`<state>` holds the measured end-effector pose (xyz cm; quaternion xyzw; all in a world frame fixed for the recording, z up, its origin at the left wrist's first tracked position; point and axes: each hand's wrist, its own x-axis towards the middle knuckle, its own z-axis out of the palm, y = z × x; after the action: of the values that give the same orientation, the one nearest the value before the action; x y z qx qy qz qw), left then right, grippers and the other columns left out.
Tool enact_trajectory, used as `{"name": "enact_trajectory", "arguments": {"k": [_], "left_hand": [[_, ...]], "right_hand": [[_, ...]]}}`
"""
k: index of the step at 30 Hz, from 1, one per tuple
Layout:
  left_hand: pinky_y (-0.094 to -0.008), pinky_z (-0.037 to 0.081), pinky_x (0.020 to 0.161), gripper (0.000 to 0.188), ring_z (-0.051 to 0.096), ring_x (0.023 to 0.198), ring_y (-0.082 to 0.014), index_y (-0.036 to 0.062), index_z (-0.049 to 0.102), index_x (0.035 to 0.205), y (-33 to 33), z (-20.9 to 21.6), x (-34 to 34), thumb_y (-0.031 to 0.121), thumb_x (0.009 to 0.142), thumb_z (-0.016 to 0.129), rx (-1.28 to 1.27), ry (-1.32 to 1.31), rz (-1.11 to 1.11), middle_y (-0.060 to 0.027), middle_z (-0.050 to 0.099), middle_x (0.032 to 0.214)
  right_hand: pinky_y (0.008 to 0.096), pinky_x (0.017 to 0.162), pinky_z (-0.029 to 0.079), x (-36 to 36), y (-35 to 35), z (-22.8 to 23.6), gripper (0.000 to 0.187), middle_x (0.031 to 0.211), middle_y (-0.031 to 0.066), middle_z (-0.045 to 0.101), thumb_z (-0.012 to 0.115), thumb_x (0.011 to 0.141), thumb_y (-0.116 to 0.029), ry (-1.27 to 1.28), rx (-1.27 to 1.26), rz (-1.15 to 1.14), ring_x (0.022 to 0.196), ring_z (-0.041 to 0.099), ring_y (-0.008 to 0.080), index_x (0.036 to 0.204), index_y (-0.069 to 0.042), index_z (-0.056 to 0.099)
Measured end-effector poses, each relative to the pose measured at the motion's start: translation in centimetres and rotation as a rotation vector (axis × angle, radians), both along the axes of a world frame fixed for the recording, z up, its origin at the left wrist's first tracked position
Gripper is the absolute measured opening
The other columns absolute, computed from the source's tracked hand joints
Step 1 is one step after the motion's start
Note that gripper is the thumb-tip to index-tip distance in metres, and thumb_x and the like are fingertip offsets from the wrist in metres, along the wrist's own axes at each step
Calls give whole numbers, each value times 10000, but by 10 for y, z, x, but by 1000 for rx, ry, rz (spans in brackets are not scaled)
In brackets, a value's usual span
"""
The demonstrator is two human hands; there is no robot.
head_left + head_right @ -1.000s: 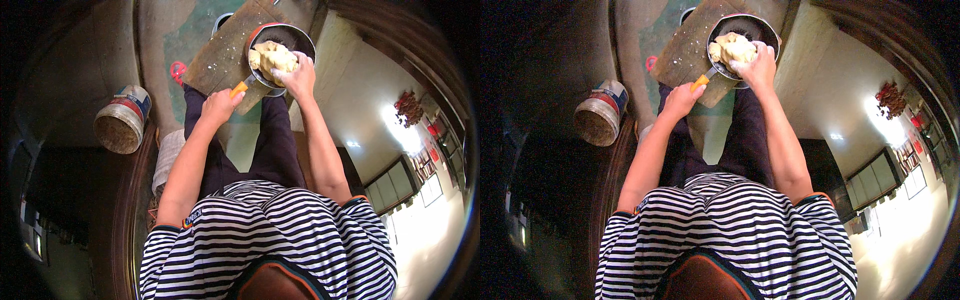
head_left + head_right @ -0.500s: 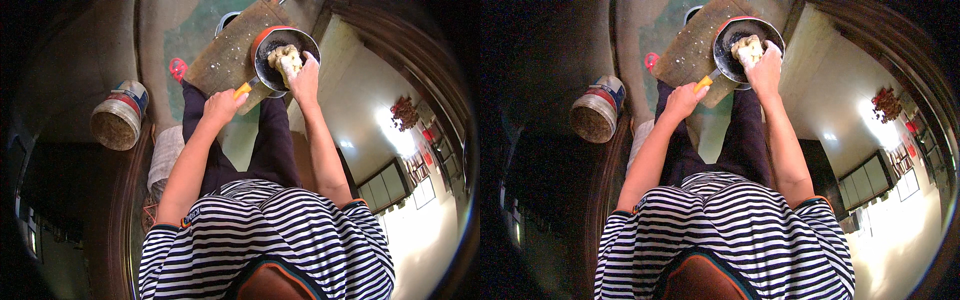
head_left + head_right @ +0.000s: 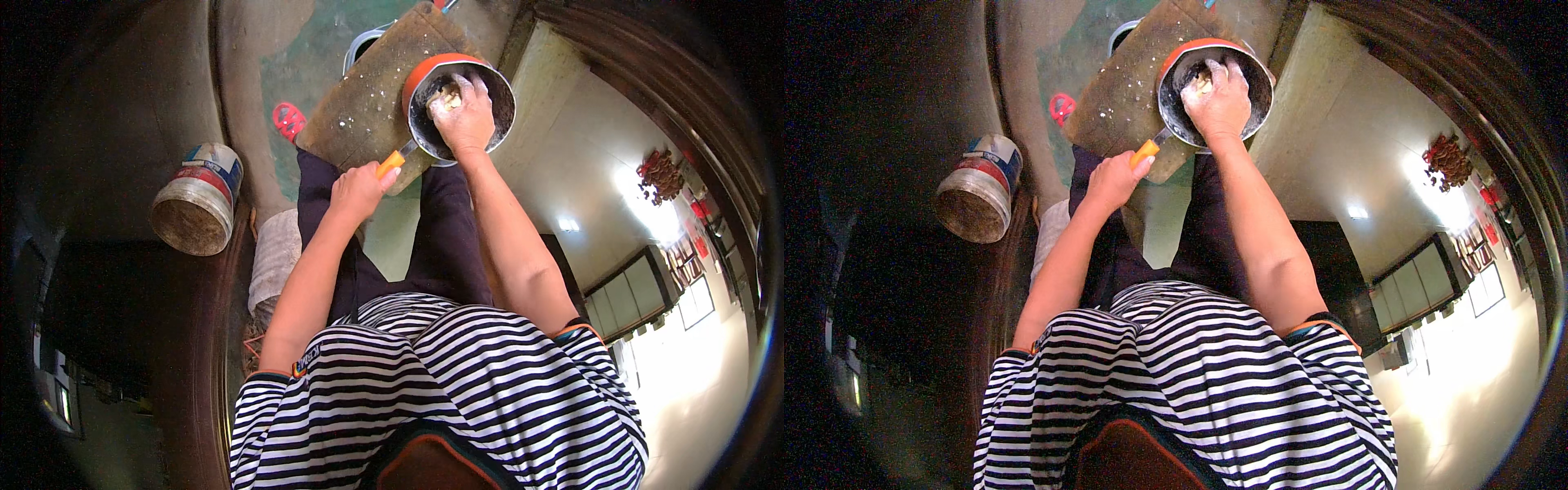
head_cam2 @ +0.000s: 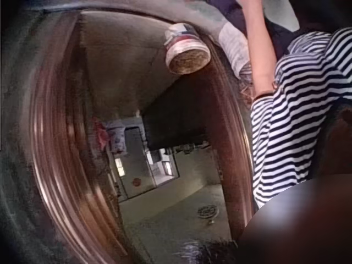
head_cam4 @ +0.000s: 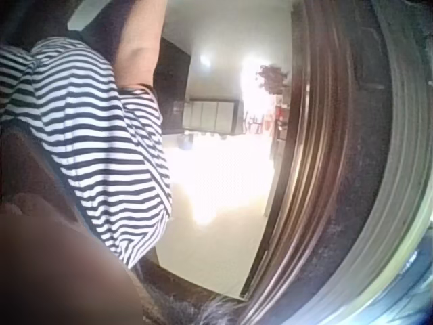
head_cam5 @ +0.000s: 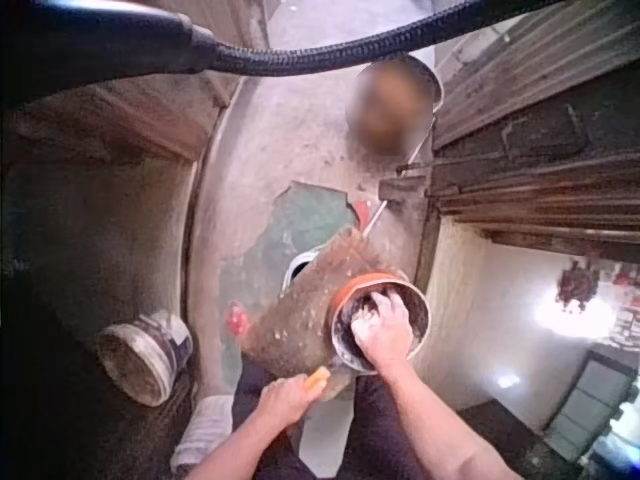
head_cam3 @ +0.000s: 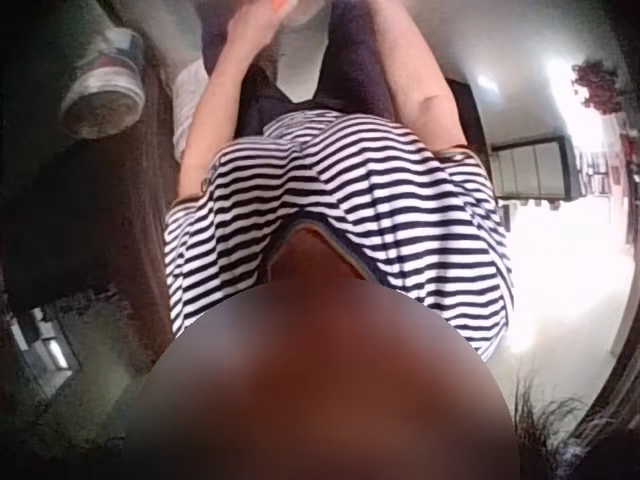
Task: The person kneads a large mass of dough inside a small orange pot using both hands. They repeatedly press, fold, and turn the dough while holding the pot steady with the left hand. The task continues throughout the clip without visible completion.
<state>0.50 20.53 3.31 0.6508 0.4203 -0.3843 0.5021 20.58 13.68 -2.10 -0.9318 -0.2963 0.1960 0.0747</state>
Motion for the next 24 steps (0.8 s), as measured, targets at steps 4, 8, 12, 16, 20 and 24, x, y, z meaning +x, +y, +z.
{"name": "enact_trajectory", "arguments": {"k": [4, 8, 12, 16, 20, 24], "left_hand": [[-516, 503, 792, 562, 656, 898, -418, 70, 653, 999, 0, 1, 1, 601, 916, 486, -14, 11, 18, -236, 682, 889], [-530, 489, 761, 550, 637, 887, -440, 81, 649, 997, 0, -1, 2, 602, 909, 497, -23, 12, 30, -237, 674, 878], [-535, 488, 754, 535, 636, 874, -447, 78, 648, 995, -3, -6, 0, 587, 913, 506, -21, 19, 18, -250, 667, 855], [-540, 487, 748, 525, 632, 868, -456, 72, 646, 990, -11, -7, -2, 574, 918, 513, 1, 2, 34, -260, 662, 847], [-545, 487, 742, 527, 630, 860, -464, 68, 644, 986, -20, -4, -3, 574, 919, 512, 17, -19, 90, -265, 660, 841], [-542, 485, 754, 549, 627, 884, -459, 67, 642, 985, -21, -4, -1, 593, 917, 501, 23, -24, 84, -263, 662, 871]], "right_hand": [[425, 912, 493, 4, 3, -10, 420, 1199, 94, 599, 724, 689, -357, -35, -39, 7, 1068, 584, 323, 1069, -182, 682], [450, 862, 491, 1, -2, -28, 300, 1132, 102, 600, 705, 665, -310, -103, 5, 47, 1014, 566, 335, 927, -166, 681], [450, 828, 475, 0, 2, -35, 280, 1095, 92, 604, 723, 625, -306, -242, 139, 113, 967, 567, 325, 865, -168, 684], [453, 784, 468, 1, 1, -44, 264, 1027, 70, 595, 739, 608, -314, -268, 160, 154, 924, 559, 320, 836, -194, 684], [464, 741, 459, 3, 2, -50, 239, 990, 66, 586, 740, 612, -323, -305, 221, 194, 901, 545, 320, 814, -214, 673], [458, 764, 477, 6, 1, -44, 310, 1028, 88, 601, 743, 634, -349, -247, 75, 183, 920, 564, 322, 896, -191, 692]]}}
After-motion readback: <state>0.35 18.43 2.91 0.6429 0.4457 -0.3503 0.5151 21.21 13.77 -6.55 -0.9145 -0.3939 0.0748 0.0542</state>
